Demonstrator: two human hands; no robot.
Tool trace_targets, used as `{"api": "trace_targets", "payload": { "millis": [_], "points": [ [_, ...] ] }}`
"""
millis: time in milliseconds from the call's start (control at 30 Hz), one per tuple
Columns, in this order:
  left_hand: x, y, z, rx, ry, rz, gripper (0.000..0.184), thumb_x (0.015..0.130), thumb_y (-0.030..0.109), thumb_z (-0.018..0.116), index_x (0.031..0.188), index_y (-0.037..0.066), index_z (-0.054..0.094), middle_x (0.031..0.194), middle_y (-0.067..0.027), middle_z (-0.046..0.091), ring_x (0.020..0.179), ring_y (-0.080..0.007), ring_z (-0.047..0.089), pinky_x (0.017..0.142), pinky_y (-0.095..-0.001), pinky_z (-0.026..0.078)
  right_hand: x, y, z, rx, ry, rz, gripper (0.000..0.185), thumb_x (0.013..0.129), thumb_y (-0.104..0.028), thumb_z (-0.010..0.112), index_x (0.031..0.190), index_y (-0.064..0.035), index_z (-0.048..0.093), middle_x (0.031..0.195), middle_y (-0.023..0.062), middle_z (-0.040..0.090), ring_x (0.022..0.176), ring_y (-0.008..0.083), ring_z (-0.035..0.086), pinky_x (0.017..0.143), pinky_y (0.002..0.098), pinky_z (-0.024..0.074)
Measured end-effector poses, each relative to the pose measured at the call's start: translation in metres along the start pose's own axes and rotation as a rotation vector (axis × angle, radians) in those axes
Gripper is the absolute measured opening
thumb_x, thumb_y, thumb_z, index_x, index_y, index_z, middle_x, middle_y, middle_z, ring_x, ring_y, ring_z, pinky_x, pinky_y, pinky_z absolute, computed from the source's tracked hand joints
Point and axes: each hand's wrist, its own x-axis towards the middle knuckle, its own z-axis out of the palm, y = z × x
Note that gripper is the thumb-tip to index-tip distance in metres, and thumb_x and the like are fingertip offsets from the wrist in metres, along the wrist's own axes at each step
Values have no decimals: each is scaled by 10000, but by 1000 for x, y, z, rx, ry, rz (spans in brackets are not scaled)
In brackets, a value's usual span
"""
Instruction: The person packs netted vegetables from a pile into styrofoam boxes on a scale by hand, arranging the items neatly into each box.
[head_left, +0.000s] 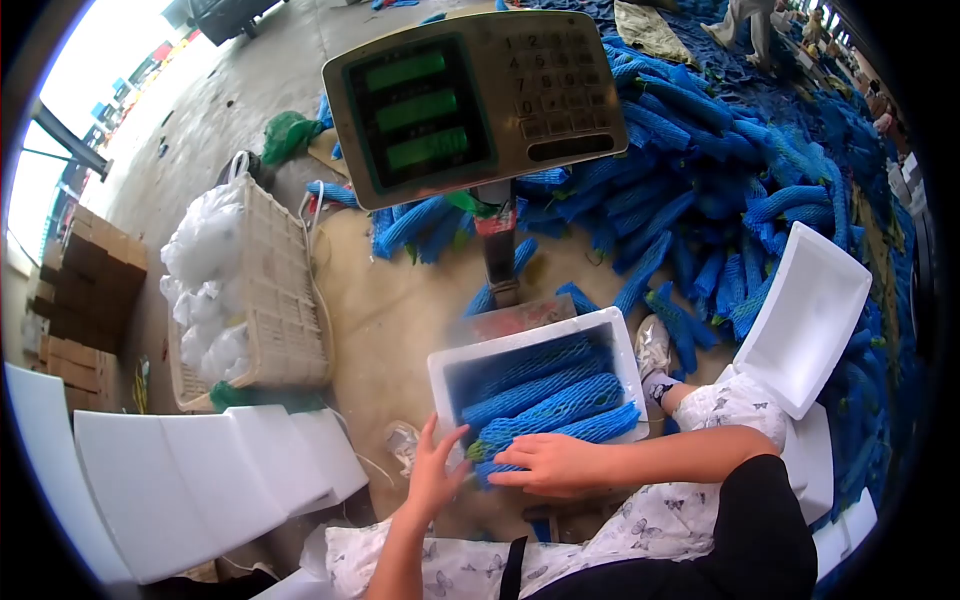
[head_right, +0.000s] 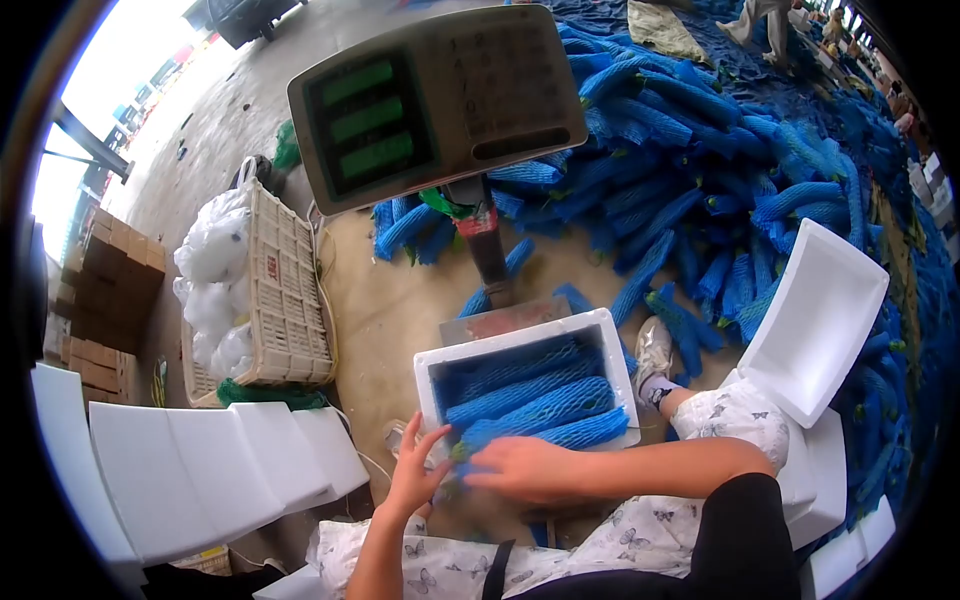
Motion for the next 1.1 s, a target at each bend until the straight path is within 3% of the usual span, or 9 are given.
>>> {"api": "trace_targets", "payload": {
  "millis": [100,233,367,467,567,767,833,900,1100],
  "points": [
    [2,1,3,-26,-51,-26,620,729,97,756,1301,234,559,1523,-229,219,1371,-434,300,1086,-452,340,10,3,12,-41,-36,-44,372,888,-130,545,1259,-106,543,1191,167,583,1126,323,568,1026,443,419],
    [0,4,5,23,-14,-67,609,728,93,764,1290,238,579,1538,-224,191,1392,-432,267,1100,-460,322,1,8,3,-139,-92,167,513,762,-163,704,1246,-109,545,1222,140,568,1123,288,557,975,402,428],
    [6,15,11,264,166,171,488,761,108,727,1234,137,607,1466,-205,361,1329,-407,376,1090,-576,268,-32,30,8,-27,31,183,512,779,-274,723,1217,-62,564,1244,133,550,1098,318,555,929,392,465],
    [8,45,35,202,84,135,601,803,301,698,1333,92,506,1446,-184,398,1319,-374,393,1119,-569,209,-39,42,-11,8,236,439,324,857,-281,671,1117,-92,629,1115,118,629,1010,295,610,840,379,520],
    [13,56,74,383,177,105,660,814,382,661,1364,70,473,1372,-163,467,1270,-326,435,1138,-513,188,-40,102,-3,-214,238,738,420,837,-267,687,1179,-48,581,1237,137,553,1123,302,548,918,396,483],
    [13,57,74,197,161,-97,563,789,363,699,1242,58,565,1245,-145,523,1212,-326,453,1108,-500,231,-27,104,2,-441,37,850,630,763,-366,748,1260,-51,524,1252,195,501,1181,351,487,1007,410,422],
    [24,68,65,413,334,133,479,802,335,694,1180,60,590,1255,-140,518,1241,-325,433,1121,-503,218,-35,109,15,-594,193,781,696,745,-371,762,1294,-49,480,1202,196,513,1131,354,502,1006,407,418],
    [46,56,65,141,370,37,385,806,264,699,1118,59,603,1243,-153,532,1180,-337,492,1061,-460,344,-35,117,8,-357,190,855,699,734,-395,768,1272,-53,483,1161,170,533,1080,333,513,1001,438,402],
    [65,37,56,451,-16,-68,397,790,282,711,1085,46,590,1145,-144,567,1040,-331,539,907,-432,434,-37,107,-17,-483,43,773,627,725,-325,787,1234,-100,499,1149,146,541,1072,335,537,922,406,459]
  ]
}}
